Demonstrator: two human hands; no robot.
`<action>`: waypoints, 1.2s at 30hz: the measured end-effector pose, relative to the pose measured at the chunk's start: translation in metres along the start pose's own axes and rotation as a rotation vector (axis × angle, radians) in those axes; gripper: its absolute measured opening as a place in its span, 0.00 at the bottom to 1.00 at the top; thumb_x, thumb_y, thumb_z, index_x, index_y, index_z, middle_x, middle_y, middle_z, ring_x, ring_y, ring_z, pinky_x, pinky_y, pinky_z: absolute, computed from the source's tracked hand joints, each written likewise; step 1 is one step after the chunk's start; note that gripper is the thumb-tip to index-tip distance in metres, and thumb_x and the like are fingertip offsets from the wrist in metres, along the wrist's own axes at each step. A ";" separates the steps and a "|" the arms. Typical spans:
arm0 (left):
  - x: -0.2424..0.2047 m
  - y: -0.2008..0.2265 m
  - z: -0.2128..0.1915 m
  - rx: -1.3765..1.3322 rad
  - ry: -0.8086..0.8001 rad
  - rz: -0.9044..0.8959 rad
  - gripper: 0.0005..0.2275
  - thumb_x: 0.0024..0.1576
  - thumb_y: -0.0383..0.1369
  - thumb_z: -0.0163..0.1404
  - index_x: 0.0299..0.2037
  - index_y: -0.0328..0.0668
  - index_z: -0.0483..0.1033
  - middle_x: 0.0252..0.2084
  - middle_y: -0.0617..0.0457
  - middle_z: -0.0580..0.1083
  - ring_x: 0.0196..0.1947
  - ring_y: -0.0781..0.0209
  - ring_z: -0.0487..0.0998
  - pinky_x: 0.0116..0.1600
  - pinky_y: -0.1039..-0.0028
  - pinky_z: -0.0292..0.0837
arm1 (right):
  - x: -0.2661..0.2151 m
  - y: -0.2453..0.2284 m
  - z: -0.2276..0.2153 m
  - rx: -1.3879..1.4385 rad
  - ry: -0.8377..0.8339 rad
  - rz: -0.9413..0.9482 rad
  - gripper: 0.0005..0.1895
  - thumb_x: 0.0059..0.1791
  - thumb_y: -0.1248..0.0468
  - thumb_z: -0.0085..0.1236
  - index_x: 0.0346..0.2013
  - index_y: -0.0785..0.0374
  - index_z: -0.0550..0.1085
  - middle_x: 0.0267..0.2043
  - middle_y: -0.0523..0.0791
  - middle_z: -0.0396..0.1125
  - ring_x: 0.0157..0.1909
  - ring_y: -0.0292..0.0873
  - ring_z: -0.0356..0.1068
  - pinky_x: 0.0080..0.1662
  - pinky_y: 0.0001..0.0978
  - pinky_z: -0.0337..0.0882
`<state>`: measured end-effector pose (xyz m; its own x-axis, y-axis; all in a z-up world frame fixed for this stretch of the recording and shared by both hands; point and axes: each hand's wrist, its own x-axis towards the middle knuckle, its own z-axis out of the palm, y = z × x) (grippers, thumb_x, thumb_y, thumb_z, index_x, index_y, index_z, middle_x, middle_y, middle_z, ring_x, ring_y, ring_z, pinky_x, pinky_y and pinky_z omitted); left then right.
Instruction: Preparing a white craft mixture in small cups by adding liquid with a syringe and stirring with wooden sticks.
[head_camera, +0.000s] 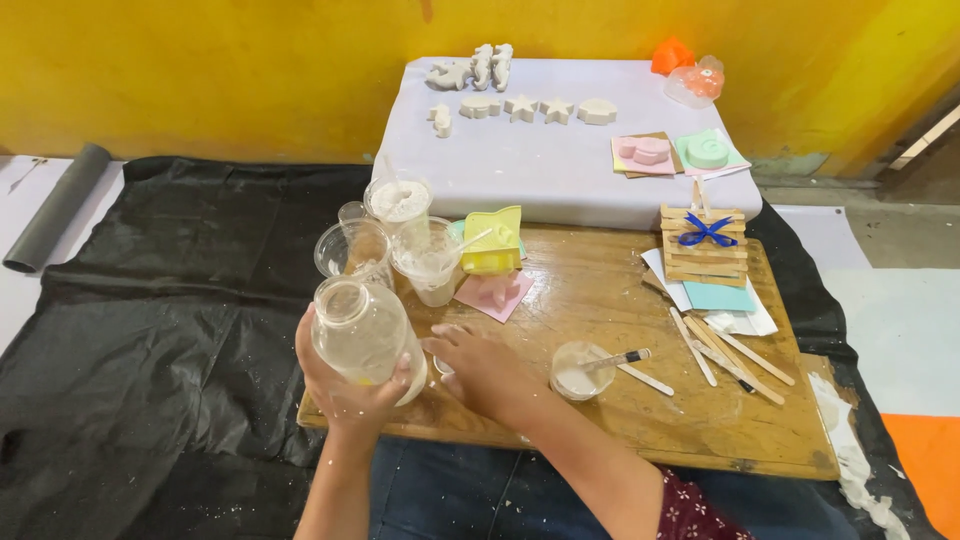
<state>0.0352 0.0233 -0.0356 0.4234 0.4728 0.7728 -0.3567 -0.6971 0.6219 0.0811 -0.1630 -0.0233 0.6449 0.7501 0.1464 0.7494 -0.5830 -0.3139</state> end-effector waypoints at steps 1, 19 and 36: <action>-0.001 -0.004 0.001 -0.001 0.001 -0.001 0.51 0.32 0.51 0.66 0.68 0.35 0.60 0.60 0.34 0.70 0.52 0.38 0.78 0.54 0.52 0.75 | 0.000 0.002 0.008 -0.001 -0.001 0.000 0.32 0.45 0.65 0.64 0.64 0.54 0.66 0.61 0.49 0.66 0.56 0.58 0.71 0.49 0.50 0.77; -0.002 -0.006 0.002 0.024 -0.038 0.011 0.56 0.35 0.61 0.61 0.72 0.36 0.55 0.61 0.34 0.68 0.51 0.40 0.78 0.53 0.51 0.75 | 0.045 -0.078 -0.110 0.951 0.589 -0.337 0.17 0.48 0.65 0.66 0.45 0.62 0.68 0.56 0.53 0.69 0.64 0.55 0.70 0.63 0.42 0.70; -0.004 -0.012 0.002 -0.088 -0.053 -0.019 0.59 0.33 0.66 0.61 0.71 0.34 0.54 0.64 0.33 0.65 0.57 0.40 0.75 0.59 0.50 0.72 | 0.046 -0.095 -0.133 0.394 0.592 -0.229 0.14 0.45 0.65 0.67 0.38 0.63 0.69 0.31 0.51 0.71 0.38 0.54 0.79 0.40 0.43 0.80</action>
<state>0.0397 0.0292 -0.0464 0.4737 0.4546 0.7542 -0.4186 -0.6373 0.6470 0.0598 -0.1142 0.1380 0.5358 0.4809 0.6940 0.8370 -0.1942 -0.5116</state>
